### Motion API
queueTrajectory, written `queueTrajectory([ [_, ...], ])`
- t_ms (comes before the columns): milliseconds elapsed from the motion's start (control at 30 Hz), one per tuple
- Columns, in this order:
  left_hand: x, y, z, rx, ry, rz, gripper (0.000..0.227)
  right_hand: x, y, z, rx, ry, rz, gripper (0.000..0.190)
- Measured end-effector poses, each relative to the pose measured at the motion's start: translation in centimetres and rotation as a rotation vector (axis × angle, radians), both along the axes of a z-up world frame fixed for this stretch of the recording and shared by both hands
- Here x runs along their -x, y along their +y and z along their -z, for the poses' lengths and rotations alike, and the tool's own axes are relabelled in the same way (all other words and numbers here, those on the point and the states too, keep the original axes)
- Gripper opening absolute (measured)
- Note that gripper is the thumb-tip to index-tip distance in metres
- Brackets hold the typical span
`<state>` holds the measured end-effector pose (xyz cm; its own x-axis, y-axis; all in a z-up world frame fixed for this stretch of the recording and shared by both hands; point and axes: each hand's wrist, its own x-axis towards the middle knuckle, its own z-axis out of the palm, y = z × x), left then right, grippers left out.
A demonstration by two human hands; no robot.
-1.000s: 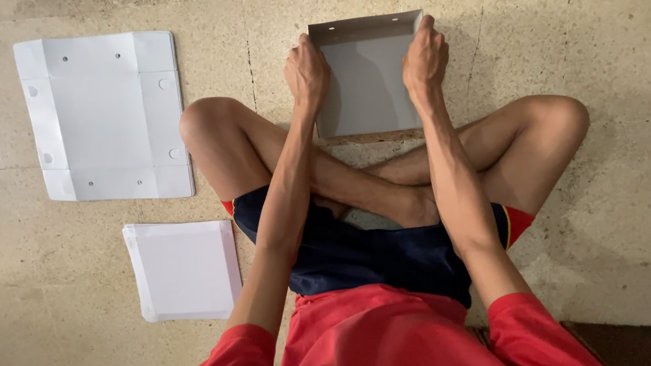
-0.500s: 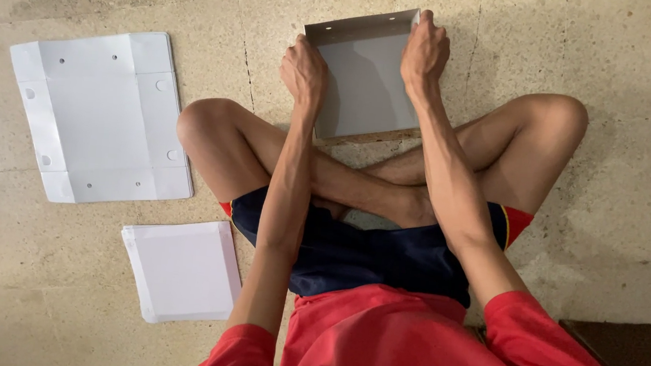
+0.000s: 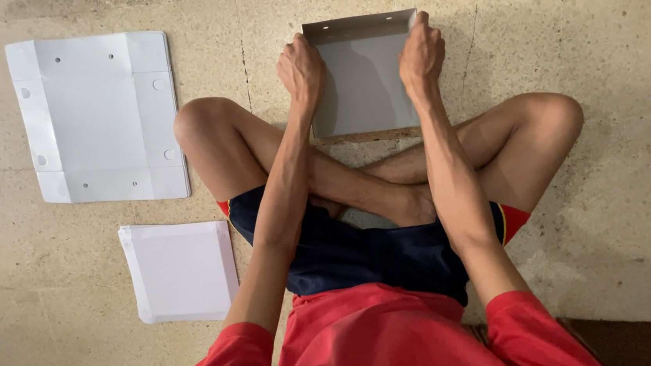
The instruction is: Assembling a cardboard box by folding pre-cut flaps into position.
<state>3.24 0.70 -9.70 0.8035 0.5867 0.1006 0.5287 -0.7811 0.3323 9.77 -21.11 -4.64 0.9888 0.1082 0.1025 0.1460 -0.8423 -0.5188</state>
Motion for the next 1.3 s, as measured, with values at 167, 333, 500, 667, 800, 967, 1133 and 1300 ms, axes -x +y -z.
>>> queueTrajectory([
  [167,0.0,-0.2,-0.3,-0.018,0.003,-0.003,0.021,0.2,0.3,-1.2,-0.054,0.036,0.033,0.011],
  [333,0.2,-0.1,-0.5,-0.003,-0.052,-0.011,0.022,0.0,0.5,-1.6,-0.076,-0.042,0.022,0.015],
  [500,0.3,0.1,0.8,-0.06,-0.051,0.015,0.012,-0.6,0.7,0.2,0.082,-0.106,0.066,0.014],
  [667,0.3,0.1,-0.1,0.029,-0.011,0.033,0.016,-0.4,0.0,0.3,-0.012,-0.051,-0.029,0.013],
  [800,0.7,0.0,-0.9,0.056,-0.043,0.054,0.016,-0.8,-0.2,0.3,0.029,-0.038,-0.038,0.018],
  [967,0.7,0.2,-0.3,0.03,-0.205,0.054,0.024,0.1,-0.3,-1.4,-0.106,-0.013,-0.062,0.012],
  [1133,0.6,0.2,-0.1,0.034,-0.106,0.015,0.023,-0.2,-0.1,-1.5,-0.08,-0.07,-0.048,0.011],
  [1300,0.6,0.1,-0.7,0.036,-0.102,0.014,0.025,-0.2,0.2,-1.4,-0.043,-0.124,-0.024,0.014],
])
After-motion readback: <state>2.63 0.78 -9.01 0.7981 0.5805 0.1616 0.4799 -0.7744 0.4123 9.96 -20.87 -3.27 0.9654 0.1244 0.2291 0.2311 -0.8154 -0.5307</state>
